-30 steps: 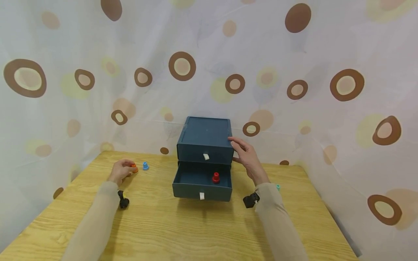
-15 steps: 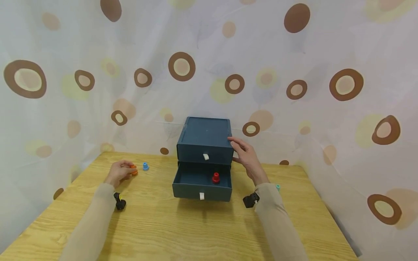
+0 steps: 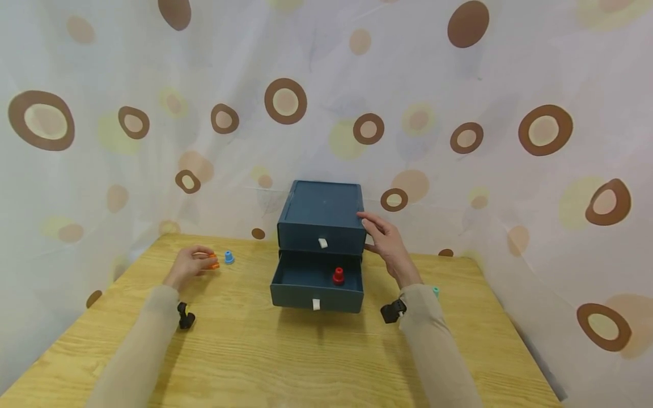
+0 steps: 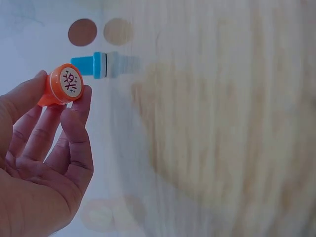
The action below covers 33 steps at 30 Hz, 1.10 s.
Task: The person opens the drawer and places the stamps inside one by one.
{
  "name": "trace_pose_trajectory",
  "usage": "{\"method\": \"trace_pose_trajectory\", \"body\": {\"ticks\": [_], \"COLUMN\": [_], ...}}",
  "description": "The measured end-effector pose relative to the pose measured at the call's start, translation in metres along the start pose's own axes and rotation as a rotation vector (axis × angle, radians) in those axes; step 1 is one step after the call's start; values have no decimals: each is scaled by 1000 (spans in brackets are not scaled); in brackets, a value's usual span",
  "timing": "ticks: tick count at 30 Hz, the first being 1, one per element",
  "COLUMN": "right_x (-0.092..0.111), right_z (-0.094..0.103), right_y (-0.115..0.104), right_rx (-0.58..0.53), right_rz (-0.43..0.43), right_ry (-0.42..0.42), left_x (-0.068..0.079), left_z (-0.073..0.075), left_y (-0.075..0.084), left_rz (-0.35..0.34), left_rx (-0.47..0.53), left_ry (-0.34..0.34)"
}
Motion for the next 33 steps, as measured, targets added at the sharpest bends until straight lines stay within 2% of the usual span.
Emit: {"method": "trace_pose_trajectory", "body": {"ticks": [5,16,23,33], "right_x": [-1,-1,0,0], "right_z": [0,0,0,1], "right_y": [1,-1,-1,1], "right_rx": [3,4,0,1], "right_rz": [-1,3,4,5], "right_ry": [0,-9,-6,-9], "left_x": [4,4,5,4], "left_z": [-4,-5,-7,-14], "left_y": [5,14,23,35], "left_rz": [-41,-108,-132,-222], "left_rx": [-33,-56,27,81], "left_ry": [-33,-18,24,73]}}
Point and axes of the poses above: each hand's wrist, its own x-axis away from the middle knuckle, its own z-axis out of the back of the hand, y = z × x, the point moved 3 cm from there along -x, towards the middle knuckle, and after that the axes turned 4 degrees about x, right-handed, at the moved point
